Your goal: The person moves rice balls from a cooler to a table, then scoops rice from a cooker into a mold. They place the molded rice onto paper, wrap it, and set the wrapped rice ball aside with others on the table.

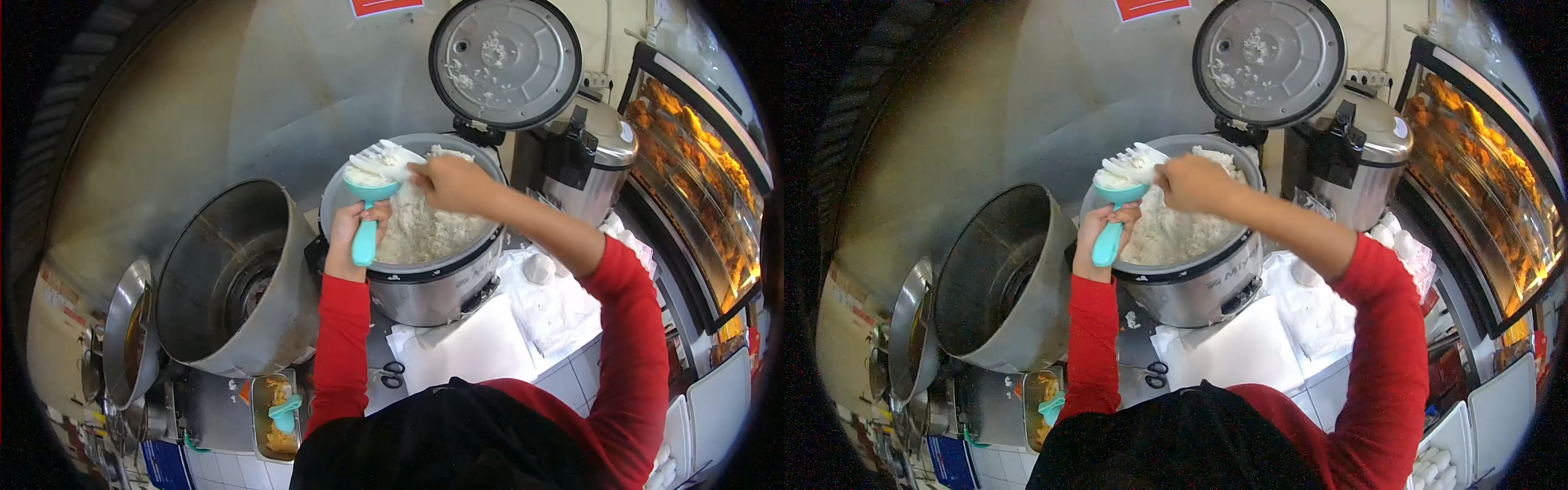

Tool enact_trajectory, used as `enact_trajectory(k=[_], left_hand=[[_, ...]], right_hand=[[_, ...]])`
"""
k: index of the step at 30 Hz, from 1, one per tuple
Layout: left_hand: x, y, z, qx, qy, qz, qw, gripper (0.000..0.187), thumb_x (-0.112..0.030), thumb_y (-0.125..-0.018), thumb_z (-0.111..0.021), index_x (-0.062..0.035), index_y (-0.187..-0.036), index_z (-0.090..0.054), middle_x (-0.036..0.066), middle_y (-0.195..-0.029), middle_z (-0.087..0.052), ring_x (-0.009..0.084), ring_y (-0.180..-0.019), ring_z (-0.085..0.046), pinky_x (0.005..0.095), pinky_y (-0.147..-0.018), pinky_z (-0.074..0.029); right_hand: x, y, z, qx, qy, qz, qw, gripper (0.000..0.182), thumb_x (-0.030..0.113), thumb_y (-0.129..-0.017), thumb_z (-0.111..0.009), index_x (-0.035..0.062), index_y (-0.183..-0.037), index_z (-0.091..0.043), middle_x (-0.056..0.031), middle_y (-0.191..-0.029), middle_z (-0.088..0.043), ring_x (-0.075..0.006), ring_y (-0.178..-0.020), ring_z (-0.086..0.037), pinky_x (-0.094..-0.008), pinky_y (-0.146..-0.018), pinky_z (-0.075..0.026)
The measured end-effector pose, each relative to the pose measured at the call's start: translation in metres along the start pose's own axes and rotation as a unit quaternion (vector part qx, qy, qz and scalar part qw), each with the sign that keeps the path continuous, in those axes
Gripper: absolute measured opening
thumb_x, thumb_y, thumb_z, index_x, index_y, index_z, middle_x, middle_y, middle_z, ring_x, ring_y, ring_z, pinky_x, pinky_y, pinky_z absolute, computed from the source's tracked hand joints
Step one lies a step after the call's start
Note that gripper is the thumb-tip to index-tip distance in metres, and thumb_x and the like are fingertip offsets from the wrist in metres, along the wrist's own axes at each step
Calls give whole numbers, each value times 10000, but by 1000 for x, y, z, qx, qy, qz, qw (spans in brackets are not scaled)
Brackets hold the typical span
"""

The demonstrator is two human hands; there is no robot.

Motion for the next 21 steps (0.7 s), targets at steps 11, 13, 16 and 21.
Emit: enact_trajectory(k=[11,13,16,21], left_hand=[[20,81,-28,41,-113,-205,971,266,-134,-938,-348,39,-1117,-443,133,-867,-447,175,-701,-415,270,-576,-398],[32,105,-25,28,-152,-254,955,290,-158,-937,-348,26,-1128,-465,134,-917,-488,188,-751,-445,289,-631,-416],[80,129,-17,-85,-231,-316,916,324,-201,-945,-341,4,-1154,-482,126,-1008,-524,206,-842,-488,321,-747,-428],[162,145,85,-181,-414,-222,864,402,-309,-950,-362,-62,-1249,-470,93,-1176,-539,193,-1051,-502,359,-985,-349]], right_hand=[[-15,-14,-24,32,120,15,992,365,329,-847,-569,-31,-840,-628,-124,-778,-639,-217,-669,-634,-355,-605,-498],[18,20,1,-20,-136,-22,990,343,358,-888,-535,30,-933,-622,-103,-803,-635,-201,-759,-647,-331,-631,-504],[63,130,-40,168,-645,-277,692,441,411,-920,-484,38,-1150,-527,-127,-864,-631,-214,-742,-628,-354,-648,-521],[92,268,-76,137,-803,-459,355,437,347,-982,-382,92,-1337,-373,-90,-699,-495,-147,-453,-482,-237,-444,-434]])
Point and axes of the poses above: each hand's wrist, its own y-axis away from the middle knuckle, its own z-axis out of the back of the hand, x = y × z, the point moved 10 cm from there along -y, towards the middle knuckle
